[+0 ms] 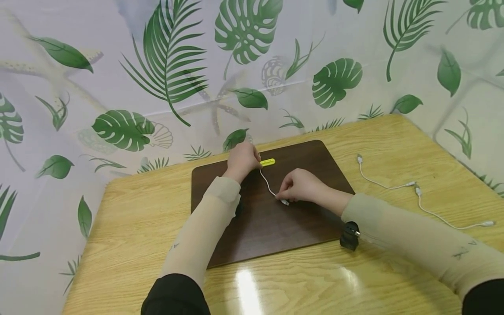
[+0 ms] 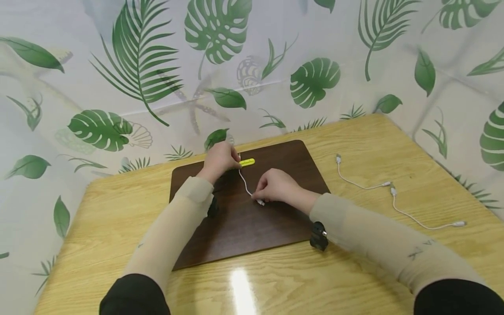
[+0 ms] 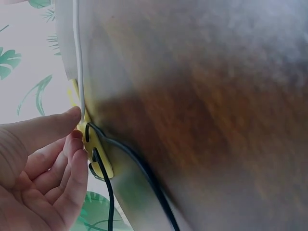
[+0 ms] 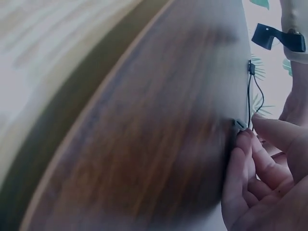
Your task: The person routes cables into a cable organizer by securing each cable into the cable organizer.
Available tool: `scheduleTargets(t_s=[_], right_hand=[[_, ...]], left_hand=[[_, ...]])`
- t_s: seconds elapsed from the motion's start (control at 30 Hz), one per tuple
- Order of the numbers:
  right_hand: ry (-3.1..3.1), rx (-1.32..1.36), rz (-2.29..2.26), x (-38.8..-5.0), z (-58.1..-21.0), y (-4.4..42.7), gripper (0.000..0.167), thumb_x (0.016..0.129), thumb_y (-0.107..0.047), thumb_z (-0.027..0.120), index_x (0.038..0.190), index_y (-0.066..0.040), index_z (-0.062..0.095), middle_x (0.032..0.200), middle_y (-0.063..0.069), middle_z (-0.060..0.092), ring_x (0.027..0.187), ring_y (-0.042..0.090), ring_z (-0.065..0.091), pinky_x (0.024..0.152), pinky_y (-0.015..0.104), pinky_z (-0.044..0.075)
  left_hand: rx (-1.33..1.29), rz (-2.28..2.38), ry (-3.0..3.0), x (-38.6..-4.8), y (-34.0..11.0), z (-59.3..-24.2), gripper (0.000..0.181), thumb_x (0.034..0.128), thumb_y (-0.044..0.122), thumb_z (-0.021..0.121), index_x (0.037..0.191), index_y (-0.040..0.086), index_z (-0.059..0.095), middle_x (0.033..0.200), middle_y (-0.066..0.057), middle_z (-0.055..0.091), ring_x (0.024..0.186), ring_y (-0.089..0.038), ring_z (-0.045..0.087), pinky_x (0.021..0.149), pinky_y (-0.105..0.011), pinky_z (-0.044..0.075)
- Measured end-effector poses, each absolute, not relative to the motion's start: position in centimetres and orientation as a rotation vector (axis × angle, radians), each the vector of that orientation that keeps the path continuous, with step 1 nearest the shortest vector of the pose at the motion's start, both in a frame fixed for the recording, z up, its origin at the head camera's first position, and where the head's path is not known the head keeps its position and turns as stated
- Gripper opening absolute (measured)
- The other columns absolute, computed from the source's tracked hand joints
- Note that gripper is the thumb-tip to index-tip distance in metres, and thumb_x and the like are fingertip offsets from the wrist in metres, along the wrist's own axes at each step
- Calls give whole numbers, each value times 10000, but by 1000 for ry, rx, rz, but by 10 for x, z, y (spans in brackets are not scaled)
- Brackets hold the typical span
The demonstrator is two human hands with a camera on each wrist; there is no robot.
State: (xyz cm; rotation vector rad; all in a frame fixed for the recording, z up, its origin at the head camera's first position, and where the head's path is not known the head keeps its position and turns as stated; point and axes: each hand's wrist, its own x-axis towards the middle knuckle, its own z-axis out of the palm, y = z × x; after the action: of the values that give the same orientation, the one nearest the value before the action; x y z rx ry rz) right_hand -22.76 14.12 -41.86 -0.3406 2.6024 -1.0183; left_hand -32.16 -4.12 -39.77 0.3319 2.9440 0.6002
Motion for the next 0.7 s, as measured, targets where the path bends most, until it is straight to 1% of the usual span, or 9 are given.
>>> scheduleTargets(t_s=[0.17,0.3,0.47,0.57,0.7], right_hand=[[2461,-224,-1194,-228,-416,149,166,961,-134,771,955,26,811,758,21,779,659,71,706,692,275,636],[2352,-133,-1309,-226,-412,155,202,982,-90,737,1060,92,781,819,46,792,705,69,722,751,297,658],[2277,-64,-1369,-223,-412,165,231,1008,-71,696,1119,123,756,822,11,783,725,64,718,758,271,652],[2256,-48,-1391,-220,-412,171,241,1010,-66,689,1131,134,745,811,-10,771,732,63,718,763,267,652],[2243,-39,-1407,-217,-411,179,272,1021,-84,679,1168,139,731,843,-4,776,757,63,723,789,275,655]], left_hand=[[374,586,2957,-320,-39,-396,108,853,144,904,901,94,822,1014,-55,806,910,-261,744,842,-423,635],[405,583,2980,-319,-38,-397,119,871,172,893,943,97,835,1033,-49,812,928,-259,755,846,-417,638],[452,577,2978,-315,-31,-396,121,914,218,860,964,111,836,1026,-36,808,922,-240,747,833,-398,636],[474,556,2959,-312,-24,-395,140,927,256,848,954,119,833,1001,-24,808,893,-219,739,802,-375,630],[484,532,2929,-307,-15,-393,180,934,315,841,943,136,824,983,1,802,842,-184,725,734,-343,614]])
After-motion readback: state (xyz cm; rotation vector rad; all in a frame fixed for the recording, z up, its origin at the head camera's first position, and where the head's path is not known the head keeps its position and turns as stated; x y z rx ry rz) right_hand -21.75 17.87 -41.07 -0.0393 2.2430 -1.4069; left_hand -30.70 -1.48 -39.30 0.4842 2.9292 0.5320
